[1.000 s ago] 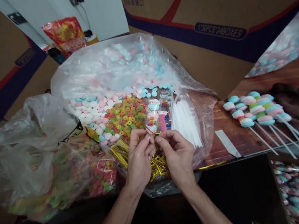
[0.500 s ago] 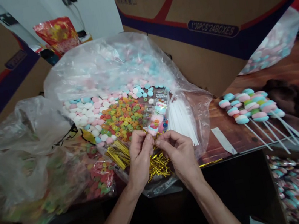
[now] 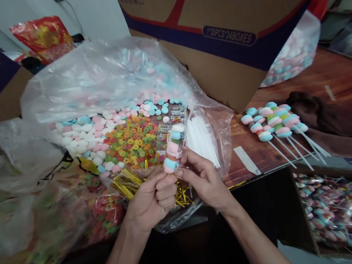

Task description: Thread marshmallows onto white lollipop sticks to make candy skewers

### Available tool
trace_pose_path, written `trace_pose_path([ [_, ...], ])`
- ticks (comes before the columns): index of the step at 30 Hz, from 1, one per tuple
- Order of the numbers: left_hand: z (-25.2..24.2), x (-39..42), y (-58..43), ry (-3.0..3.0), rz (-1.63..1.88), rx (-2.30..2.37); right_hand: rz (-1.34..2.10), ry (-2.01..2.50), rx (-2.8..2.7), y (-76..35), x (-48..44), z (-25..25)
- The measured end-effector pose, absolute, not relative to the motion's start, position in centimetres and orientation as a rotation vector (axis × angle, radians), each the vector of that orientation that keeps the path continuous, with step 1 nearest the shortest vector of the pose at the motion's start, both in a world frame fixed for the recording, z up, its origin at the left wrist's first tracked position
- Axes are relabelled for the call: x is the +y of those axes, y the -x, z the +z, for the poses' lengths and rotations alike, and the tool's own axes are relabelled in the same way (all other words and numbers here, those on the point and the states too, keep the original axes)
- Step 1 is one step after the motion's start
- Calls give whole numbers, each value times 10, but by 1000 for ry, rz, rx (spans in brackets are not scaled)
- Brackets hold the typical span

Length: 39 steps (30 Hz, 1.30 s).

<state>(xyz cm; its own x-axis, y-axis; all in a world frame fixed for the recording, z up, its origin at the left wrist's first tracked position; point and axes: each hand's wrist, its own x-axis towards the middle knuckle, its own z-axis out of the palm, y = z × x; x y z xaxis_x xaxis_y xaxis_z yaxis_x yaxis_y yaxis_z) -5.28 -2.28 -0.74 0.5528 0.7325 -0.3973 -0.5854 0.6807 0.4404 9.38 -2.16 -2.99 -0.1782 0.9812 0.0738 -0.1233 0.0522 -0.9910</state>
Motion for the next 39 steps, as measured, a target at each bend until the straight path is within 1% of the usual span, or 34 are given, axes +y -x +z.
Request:
trace_pose_path([
  [2,-8,-22,49,-340,805,662,1203,1062,-1459,-97,-23,-26],
  [4,-11,-23,43,-476,927,807,1042,1165,-1547,-95,-24,-25],
  [6,-15,-26,36,-636,1079,942,994,1239,-1531,-92,-26,-27],
  [8,-19,-28,32,-771,1174,1027,1065,1265,-1462,-90,-25,-29],
  [12,-21,-30,33,-878,1195,1127,1367,1213,-1280,-91,-22,-28],
  [15,-20,-26,36,-750,1165,1115,1594,1123,-993,-89,-23,-26],
  [17,-21,-22,37,-558,1129,1016,1630,1072,-870,-86,-27,-28],
  [19,-21,-18,39,-375,1086,894,1473,1108,-942,-85,-32,-32],
  [20,-21,-17,40,-304,1063,847,1295,1152,-1051,-86,-34,-34],
  [22,-20,-15,41,-191,1019,793,826,1204,-1340,-90,-36,-37],
  [24,-19,-15,40,-103,991,768,392,1158,-1622,-95,-36,-39],
  [25,-18,-15,39,-69,982,757,231,1113,-1729,-98,-35,-39],
  [28,-14,-19,33,5,964,717,-76,1032,-1872,-104,-32,-36],
  [30,-10,-22,29,26,953,677,-158,1021,-1880,-105,-31,-34],
  [34,-7,-29,20,-72,1005,669,-149,1096,-1812,-100,-31,-32],
  [37,-7,-28,13,-195,1012,704,-22,1189,-1722,-97,-34,-28],
  [39,-4,-25,12,-302,1010,672,151,1235,-1647,-98,-37,-23],
])
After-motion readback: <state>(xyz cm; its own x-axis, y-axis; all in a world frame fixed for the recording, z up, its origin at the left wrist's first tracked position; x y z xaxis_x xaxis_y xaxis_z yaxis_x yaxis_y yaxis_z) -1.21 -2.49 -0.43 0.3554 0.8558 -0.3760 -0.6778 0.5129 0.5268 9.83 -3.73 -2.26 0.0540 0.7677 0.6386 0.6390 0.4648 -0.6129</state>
